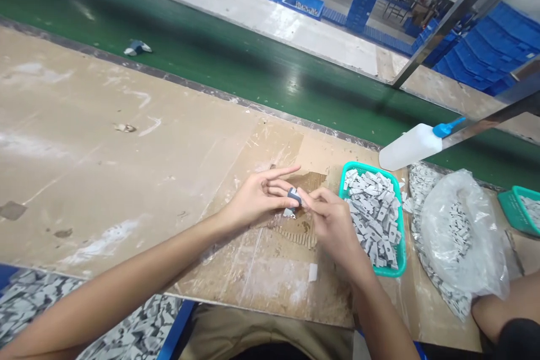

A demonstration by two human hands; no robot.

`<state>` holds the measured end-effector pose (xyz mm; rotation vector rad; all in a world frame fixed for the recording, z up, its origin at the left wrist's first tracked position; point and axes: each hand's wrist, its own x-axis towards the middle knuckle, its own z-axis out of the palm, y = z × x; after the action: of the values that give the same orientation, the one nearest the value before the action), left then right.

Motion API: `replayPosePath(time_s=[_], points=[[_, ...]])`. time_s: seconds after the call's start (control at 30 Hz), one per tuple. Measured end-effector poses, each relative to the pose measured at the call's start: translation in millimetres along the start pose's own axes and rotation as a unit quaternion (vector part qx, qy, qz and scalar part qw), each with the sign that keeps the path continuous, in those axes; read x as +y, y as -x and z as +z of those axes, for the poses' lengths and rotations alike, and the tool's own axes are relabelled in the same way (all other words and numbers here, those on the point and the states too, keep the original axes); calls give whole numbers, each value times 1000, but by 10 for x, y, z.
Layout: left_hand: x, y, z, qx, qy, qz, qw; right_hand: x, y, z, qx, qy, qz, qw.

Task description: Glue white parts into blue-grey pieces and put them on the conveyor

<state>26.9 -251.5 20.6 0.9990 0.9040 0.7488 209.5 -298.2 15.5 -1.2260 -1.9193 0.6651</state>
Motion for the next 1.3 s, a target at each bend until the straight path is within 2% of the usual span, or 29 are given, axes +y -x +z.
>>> replayPosePath(time_s=[0.1,0.17,0.27,0.33,0.4,0.5,0.6,0.7,0.8,0.9,1.0,1.1,1.17,1.23,1.3], points=[[-15,-53,3,-19,-36,7,999,-28,-15,-200,23,-12,60,998],[-38,-71,-13,-13,-44,14,999,-6,19,-433,98,9,94,991],[-32,-135,-99,21,-14,-2,1000,107,137,-791,224,102,150,958],[47,-267,-195,57,-25,6,998,211,218,-925,223,167,188,942],[200,-509,-313,102,-83,54,990,309,263,-936,179,215,211,937],[490,-1052,-503,192,-184,130,955,420,259,-805,132,265,198,934],[712,-1657,-666,293,-233,139,917,494,217,-670,106,303,173,931],[793,-2129,-750,351,-287,136,881,531,183,-607,75,329,171,926],[763,-2389,-725,384,-351,115,846,528,154,-580,69,342,188,918],[686,-2454,-589,403,-398,105,817,494,125,-569,59,351,207,911],[605,-2307,-343,364,-446,177,798,455,103,-580,44,357,217,907],[521,-1925,0,246,-462,291,801,425,91,-594,34,356,219,908],[452,-1590,253,147,-453,339,812,418,87,-593,33,349,219,911],[371,-1272,485,57,-444,350,823,427,86,-587,38,335,218,916],[286,-1032,660,-16,-425,330,843,450,86,-591,51,314,214,924]])
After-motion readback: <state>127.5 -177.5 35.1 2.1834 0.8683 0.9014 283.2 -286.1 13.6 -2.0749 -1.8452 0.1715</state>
